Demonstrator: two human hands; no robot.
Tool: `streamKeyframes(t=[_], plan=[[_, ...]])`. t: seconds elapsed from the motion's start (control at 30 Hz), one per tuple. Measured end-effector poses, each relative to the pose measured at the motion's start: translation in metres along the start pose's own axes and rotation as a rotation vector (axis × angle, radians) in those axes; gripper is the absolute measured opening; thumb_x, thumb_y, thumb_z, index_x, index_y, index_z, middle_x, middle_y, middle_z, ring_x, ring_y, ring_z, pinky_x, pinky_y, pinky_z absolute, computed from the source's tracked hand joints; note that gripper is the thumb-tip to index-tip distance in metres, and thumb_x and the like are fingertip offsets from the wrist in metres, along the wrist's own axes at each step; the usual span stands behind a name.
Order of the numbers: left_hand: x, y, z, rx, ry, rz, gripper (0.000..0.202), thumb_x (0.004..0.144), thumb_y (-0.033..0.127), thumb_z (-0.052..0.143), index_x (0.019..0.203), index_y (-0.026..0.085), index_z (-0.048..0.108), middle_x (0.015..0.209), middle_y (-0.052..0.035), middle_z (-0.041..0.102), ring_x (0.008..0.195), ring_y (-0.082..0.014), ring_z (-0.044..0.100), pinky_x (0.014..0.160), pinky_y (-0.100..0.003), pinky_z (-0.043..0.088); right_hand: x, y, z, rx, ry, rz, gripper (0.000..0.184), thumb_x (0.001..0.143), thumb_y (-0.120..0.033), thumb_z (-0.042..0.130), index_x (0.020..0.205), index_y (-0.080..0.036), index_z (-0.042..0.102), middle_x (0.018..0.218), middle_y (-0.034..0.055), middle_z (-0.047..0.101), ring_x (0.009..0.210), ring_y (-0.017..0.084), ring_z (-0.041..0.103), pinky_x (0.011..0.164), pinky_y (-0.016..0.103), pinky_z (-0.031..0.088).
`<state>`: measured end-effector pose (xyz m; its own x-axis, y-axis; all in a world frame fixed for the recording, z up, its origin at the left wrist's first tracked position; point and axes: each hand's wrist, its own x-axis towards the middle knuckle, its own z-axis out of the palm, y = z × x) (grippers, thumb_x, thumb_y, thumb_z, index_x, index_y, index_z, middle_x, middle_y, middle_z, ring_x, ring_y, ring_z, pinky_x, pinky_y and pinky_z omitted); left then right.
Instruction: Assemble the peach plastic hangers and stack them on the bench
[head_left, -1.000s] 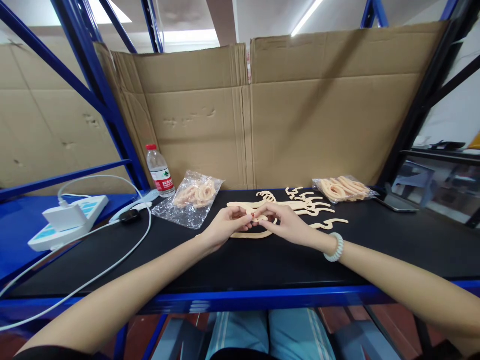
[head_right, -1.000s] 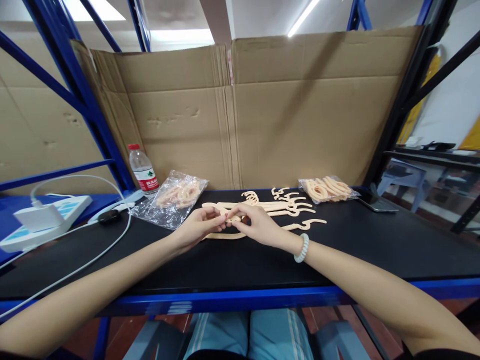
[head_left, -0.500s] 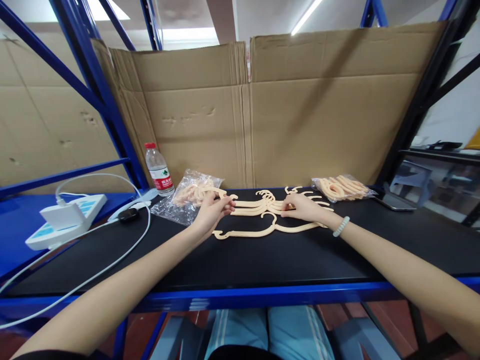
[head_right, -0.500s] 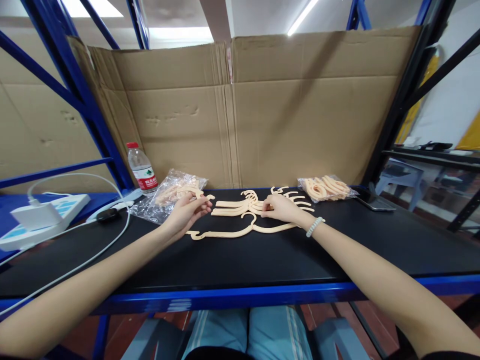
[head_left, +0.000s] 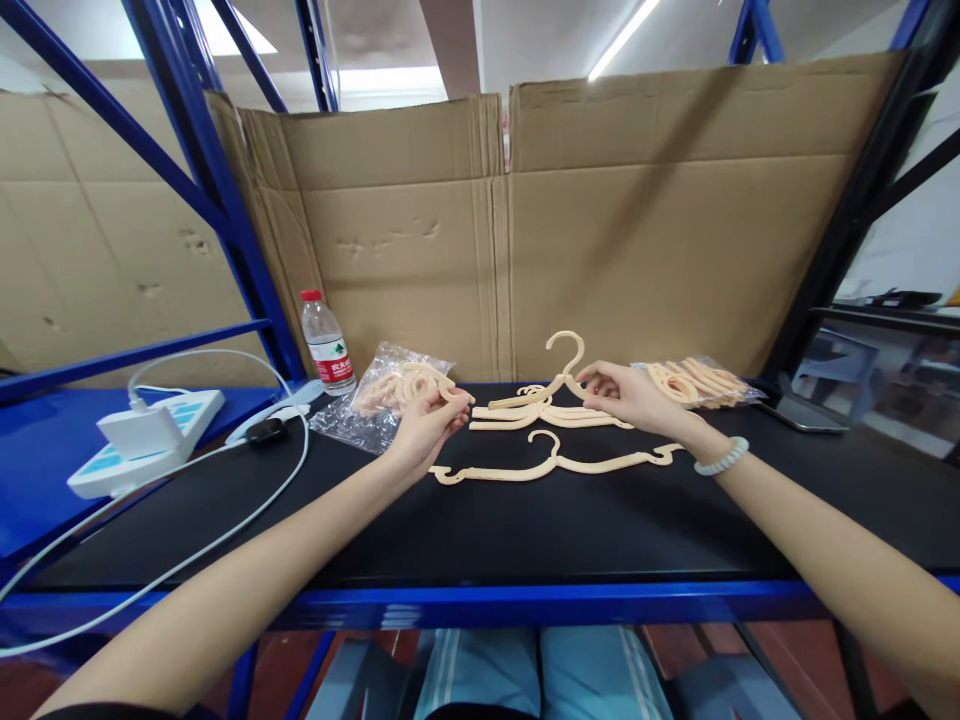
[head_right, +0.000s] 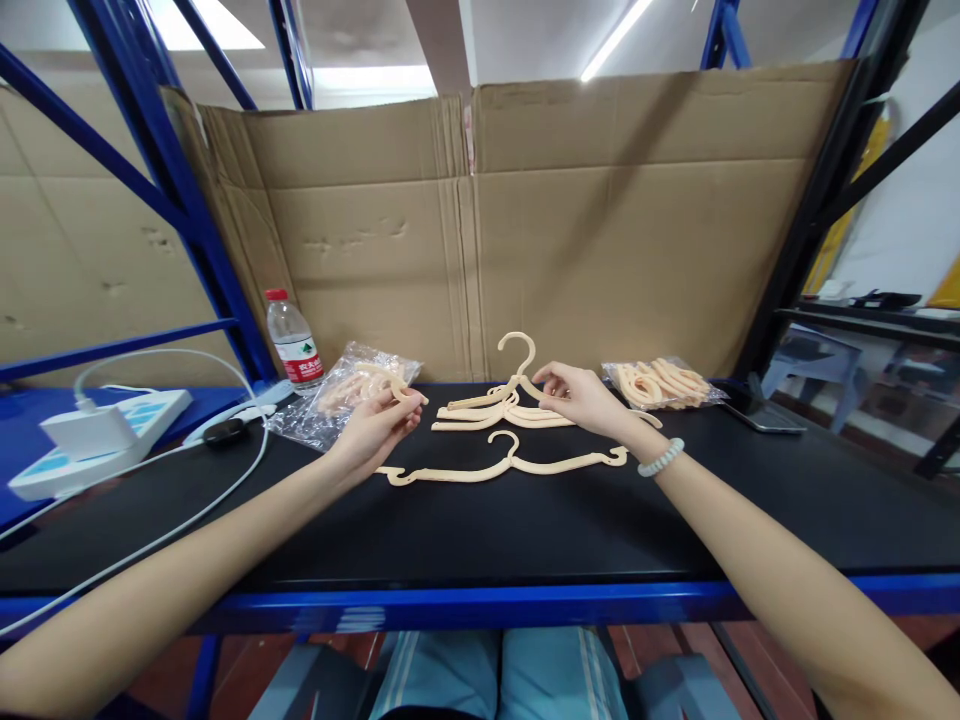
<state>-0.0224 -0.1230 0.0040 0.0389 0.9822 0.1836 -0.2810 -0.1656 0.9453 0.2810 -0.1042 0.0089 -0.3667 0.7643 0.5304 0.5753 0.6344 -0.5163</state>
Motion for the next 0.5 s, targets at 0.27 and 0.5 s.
streamKeyframes(t=[0.27,0.5], plan=[[0.0001,-0.0041,-0.0012,-0.023,-0.144,-0.096,0.018,0.073,0.018,0.073,0.078,0.016,0.057,0.076,0.0024,0.061,0.066,-0.0068,0.059,0.065,-0.020,0.049,-0.0011,-0.0036,-0.0072,0.040,-0.057,-0.063,0.023,0.084,-0.041,0.055,0.089,-0.020,0.064,0.088,0.0052,0.066,0.077,0.019,0.059,0.069,0.031,0.049],[-0.0040,-0.0002,-0.0001,-0.075,-0.299,-0.166,0.017,0.080,0.015,0.066,0.081,0.017,0.049,0.106,-0.0054,0.065,0.088,-0.0178,0.069,0.081,-0.032,0.053,-0.0031,-0.0089,-0.0046,0.127,-0.099,-0.038,0.023,0.084,-0.040,0.056,0.088,-0.018,0.064,0.088,0.0060,0.066,0.079,0.019,0.061,0.073,0.032,0.051]])
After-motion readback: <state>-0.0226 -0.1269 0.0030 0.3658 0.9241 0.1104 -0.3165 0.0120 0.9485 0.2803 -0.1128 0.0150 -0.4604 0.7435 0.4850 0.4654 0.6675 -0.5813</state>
